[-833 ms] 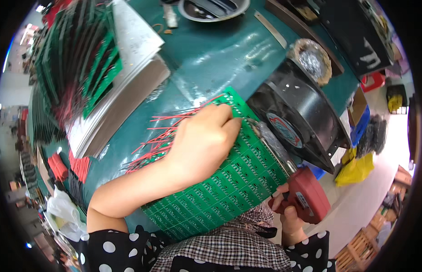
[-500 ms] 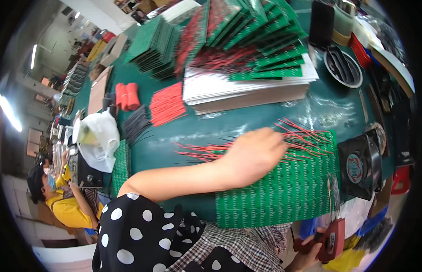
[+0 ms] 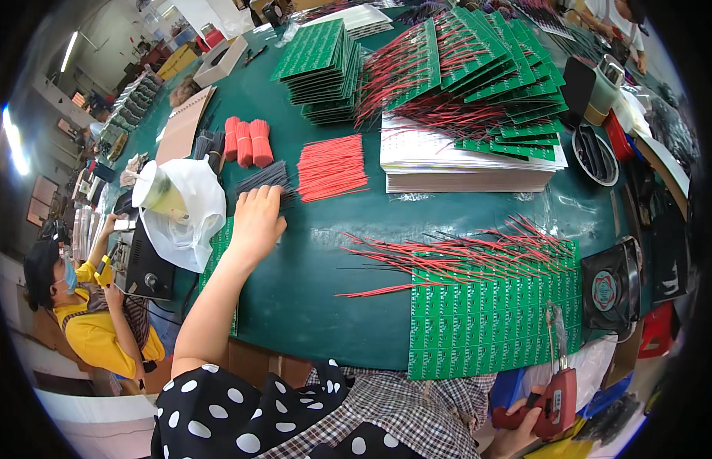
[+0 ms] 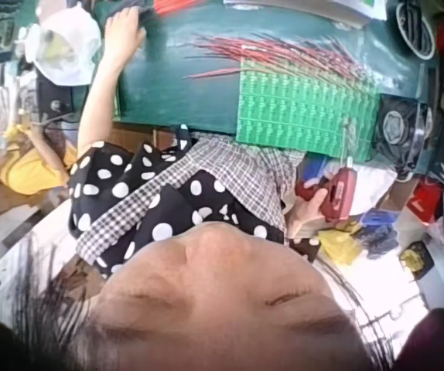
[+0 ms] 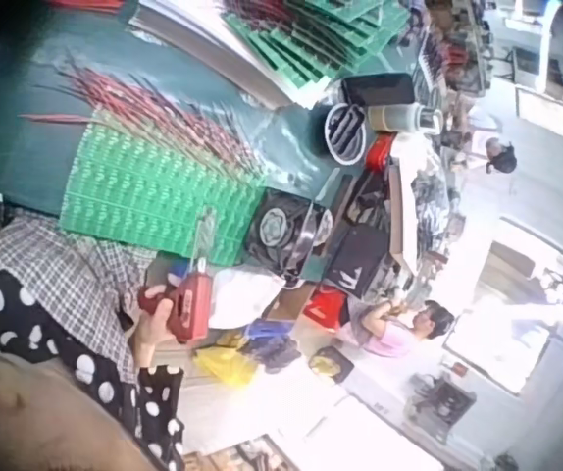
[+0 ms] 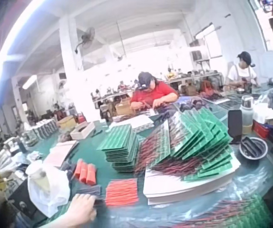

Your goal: The person solders wires onto LED circuit boards using a soldering tool at an assembly station.

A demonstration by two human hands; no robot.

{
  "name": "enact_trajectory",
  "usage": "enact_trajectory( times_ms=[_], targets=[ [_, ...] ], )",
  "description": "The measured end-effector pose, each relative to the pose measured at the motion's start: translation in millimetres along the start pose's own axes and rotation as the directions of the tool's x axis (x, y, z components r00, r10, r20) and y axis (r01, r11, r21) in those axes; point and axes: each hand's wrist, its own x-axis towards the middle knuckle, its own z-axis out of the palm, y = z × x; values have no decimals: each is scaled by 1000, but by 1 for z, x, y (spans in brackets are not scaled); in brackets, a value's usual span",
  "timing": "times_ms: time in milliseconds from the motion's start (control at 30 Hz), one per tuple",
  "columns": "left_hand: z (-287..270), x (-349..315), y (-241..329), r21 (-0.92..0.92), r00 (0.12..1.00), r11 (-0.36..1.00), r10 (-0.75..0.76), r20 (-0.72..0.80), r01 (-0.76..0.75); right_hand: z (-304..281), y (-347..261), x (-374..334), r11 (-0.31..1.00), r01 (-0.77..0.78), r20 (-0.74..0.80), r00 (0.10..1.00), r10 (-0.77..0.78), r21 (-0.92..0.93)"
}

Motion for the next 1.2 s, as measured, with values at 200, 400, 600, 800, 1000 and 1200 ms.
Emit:
enact_trajectory(
  times_ms=[200, 400, 600, 800, 1000, 1200],
  targets=[
    [22, 20, -10, 116, 989, 993, 24, -147, -7, 11, -10, -5, 996, 74, -75, 994, -77, -47],
    [14, 15, -26, -306, 983, 951, -93, -161, 40, 9, -16, -9, 993, 109, 42, 993, -108, -40],
    [17, 12, -47, -514, 941, 856, -221, -258, 60, 7, -8, -12, 988, 151, 2, 988, -151, 11],
    [12, 10, -56, -844, 917, 534, -364, -165, 60, -1, -2, -14, 988, 152, -12, 988, -152, -24],
    [16, 17, -56, -872, 925, 486, -357, -134, 61, -3, -3, -15, 997, 78, -63, 995, -78, -11],
    [14, 12, -59, -946, 862, 322, -471, -187, -29, -2, -3, -16, 997, 66, -91, 993, -69, -28]
  ],
)
